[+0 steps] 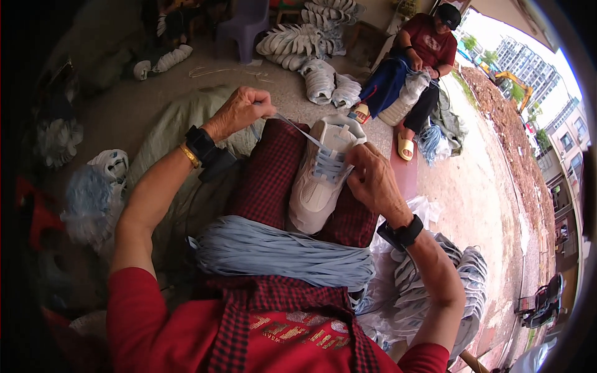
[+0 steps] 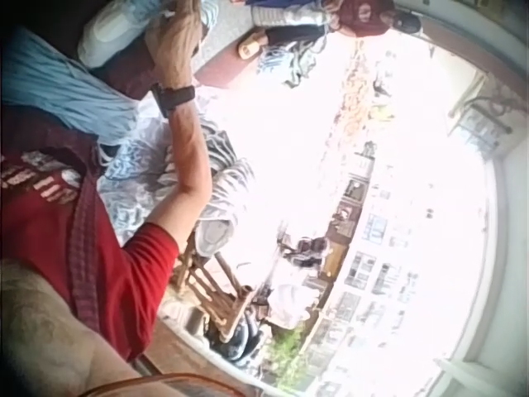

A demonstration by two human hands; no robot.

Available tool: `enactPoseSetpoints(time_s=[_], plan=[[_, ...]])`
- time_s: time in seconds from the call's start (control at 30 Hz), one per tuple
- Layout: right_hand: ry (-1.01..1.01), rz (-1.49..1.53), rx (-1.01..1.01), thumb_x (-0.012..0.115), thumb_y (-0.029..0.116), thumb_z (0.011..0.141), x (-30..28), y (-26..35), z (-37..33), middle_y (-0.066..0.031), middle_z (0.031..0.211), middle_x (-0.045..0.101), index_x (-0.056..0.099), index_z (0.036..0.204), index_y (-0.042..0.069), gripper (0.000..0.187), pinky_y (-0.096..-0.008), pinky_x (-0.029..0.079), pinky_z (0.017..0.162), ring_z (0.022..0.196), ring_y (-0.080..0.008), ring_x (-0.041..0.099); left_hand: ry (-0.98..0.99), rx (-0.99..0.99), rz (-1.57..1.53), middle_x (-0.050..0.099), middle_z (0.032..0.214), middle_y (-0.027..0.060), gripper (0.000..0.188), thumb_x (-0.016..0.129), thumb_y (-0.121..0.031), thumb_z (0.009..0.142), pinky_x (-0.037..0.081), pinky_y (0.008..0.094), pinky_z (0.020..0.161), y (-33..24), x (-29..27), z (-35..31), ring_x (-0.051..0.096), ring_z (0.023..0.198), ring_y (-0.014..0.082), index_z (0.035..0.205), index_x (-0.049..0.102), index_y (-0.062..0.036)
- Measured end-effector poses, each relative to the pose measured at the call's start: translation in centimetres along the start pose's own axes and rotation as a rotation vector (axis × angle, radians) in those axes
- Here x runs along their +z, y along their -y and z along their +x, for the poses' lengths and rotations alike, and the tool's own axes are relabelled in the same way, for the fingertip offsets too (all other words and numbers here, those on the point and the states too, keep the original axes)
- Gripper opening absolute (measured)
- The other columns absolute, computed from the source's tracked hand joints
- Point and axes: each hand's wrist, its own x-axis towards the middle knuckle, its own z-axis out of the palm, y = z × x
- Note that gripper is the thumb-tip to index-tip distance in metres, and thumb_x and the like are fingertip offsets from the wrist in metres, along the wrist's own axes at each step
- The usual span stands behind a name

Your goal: Insert and thread laces through the eyelets of several pairs of white sneakers.

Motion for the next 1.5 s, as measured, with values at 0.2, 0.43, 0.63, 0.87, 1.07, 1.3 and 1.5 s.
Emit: enactPoseSetpoints(time_s=[0.2,0.43,0.63,0.87,1.07,1.3,1.5], plan=[[-0.078,0.092,0.073,0.053,-0.006,0.075,-0.2,-1.0,0.6,-0.0123,0.100,0.059,0.062,0.100,0.001,0.027,-0.0339,0.049,0.070,0.083,-0.0235,0.060,0.164,-0.047,0.203,0.059,0.073,0.0009,0.018,0.067,-0.020,0.086,0.047,0.0291,0.073,-0.2,0.3,-1.1,0.056,0.074,0.0104,0.081,0.062,-0.0030],[-0.124,-0.132,-0.172,0.063,0.004,0.077,-0.6,-0.4,1.5,-0.0154,0.104,0.056,0.064,0.099,0.004,0.022,-0.0441,0.047,0.085,0.102,-0.0354,0.052,0.036,0.367,0.311,0.065,0.101,0.0115,0.029,0.075,-0.013,0.078,0.050,0.0393,0.090,-2.1,5.8,-1.3,0.063,0.096,0.0302,0.101,0.062,-0.0027],[-0.007,-0.155,-0.131,0.064,0.005,0.083,-0.2,-0.6,1.9,-0.0166,0.107,0.057,0.061,0.095,0.000,0.013,-0.0421,0.046,0.086,0.104,-0.0350,0.055,0.110,0.508,0.290,0.059,0.089,0.0128,0.020,0.066,0.004,0.079,0.050,0.0388,0.075,-2.1,7.9,-1.3,0.063,0.085,0.0314,0.096,0.058,-0.0015],[-0.014,-0.098,-0.104,0.065,0.008,0.086,-1.4,-0.1,1.2,-0.0162,0.089,0.065,0.058,0.097,0.001,0.015,-0.0445,0.051,0.067,0.078,-0.0366,0.066,-0.011,0.560,0.467,0.058,0.086,0.0130,0.011,0.067,0.002,0.083,0.052,0.0394,0.069,-1.7,7.7,-1.7,0.063,0.082,0.0325,0.092,0.062,0.0000],[0.047,-0.259,-0.187,0.061,0.013,0.090,-3.6,-4.4,-2.1,-0.0151,0.084,0.064,0.059,0.094,0.003,0.011,-0.0438,0.049,0.062,0.075,-0.0356,0.064,-0.032,0.563,0.578,0.063,0.087,0.0129,0.013,0.067,-0.003,0.087,0.053,0.0386,0.068,-0.3,3.9,-2.1,0.065,0.077,0.0311,0.099,0.068,-0.0006],[-0.049,-0.373,0.017,0.058,0.010,0.092,-10.5,-7.9,-8.3,-0.0160,0.082,0.061,0.060,0.092,0.003,0.008,-0.0440,0.050,0.066,0.077,-0.0380,0.063,-0.202,0.384,0.655,0.064,0.081,0.0143,0.012,0.066,-0.005,0.090,0.048,0.0370,0.065,1.3,-8.8,-6.0,0.062,0.072,0.0302,0.100,0.069,0.0006],[-0.206,-0.636,0.340,0.053,0.008,0.095,-19.4,-10.6,-17.0,-0.0177,0.089,0.066,0.059,0.093,0.002,0.009,-0.0431,0.050,0.069,0.082,-0.0398,0.064,-0.395,0.283,0.895,0.064,0.082,0.0147,0.012,0.064,-0.003,0.091,0.049,0.0350,0.066,-0.5,-20.2,-10.9,0.064,0.073,0.0290,0.101,0.069,0.0023]])
